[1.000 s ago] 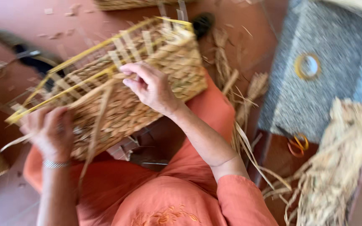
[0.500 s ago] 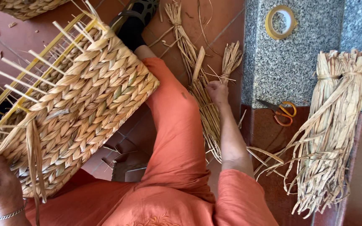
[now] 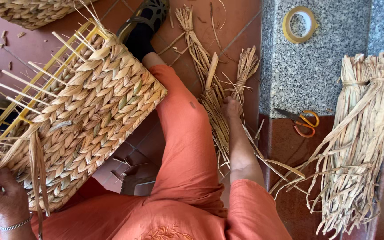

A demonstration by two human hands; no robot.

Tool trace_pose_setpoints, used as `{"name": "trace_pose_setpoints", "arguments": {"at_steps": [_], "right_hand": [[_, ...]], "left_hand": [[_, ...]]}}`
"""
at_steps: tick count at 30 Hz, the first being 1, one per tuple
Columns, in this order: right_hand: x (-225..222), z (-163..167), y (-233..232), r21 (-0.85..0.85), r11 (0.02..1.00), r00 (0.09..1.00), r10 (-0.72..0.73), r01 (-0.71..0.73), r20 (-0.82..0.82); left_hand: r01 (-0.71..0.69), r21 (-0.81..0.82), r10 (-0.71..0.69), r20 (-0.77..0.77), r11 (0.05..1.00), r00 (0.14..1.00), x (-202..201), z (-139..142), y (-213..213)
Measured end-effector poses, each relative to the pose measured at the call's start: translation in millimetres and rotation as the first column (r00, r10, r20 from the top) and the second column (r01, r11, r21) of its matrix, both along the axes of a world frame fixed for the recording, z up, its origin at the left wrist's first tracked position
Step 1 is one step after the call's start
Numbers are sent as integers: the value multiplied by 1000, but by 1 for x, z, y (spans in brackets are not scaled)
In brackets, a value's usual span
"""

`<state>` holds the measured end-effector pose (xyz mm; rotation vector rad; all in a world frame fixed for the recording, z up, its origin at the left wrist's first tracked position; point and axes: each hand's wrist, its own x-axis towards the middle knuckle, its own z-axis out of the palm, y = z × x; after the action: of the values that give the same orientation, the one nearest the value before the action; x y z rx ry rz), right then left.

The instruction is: The person sits on the floor weaving a water hyacinth basket, wrapping long strands around the woven body and the yellow bamboo rim frame, tucking and tightening the strands by hand. They gather loose strands from the floor, fold them over the rim, and weave them into the basket edge.

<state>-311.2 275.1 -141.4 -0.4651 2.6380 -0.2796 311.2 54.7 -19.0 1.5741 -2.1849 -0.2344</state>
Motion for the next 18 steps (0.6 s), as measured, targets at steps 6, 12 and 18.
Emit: {"name": "trace_pose_setpoints", "arguments": {"at_steps": [6, 12, 18], "right_hand": [[-20, 17, -27, -381, 921, 972, 15, 79, 236], [-35, 71, -93, -648, 754, 899, 352, -108, 261], [-1, 171, -141, -881, 462, 753, 614, -99, 237]], "left_hand": [[111, -145, -90, 144, 983, 985, -8, 7, -9], [114, -68, -101, 176, 991, 979, -32, 31, -16], [73, -225, -16, 243, 972, 970, -101, 101, 10]]}}
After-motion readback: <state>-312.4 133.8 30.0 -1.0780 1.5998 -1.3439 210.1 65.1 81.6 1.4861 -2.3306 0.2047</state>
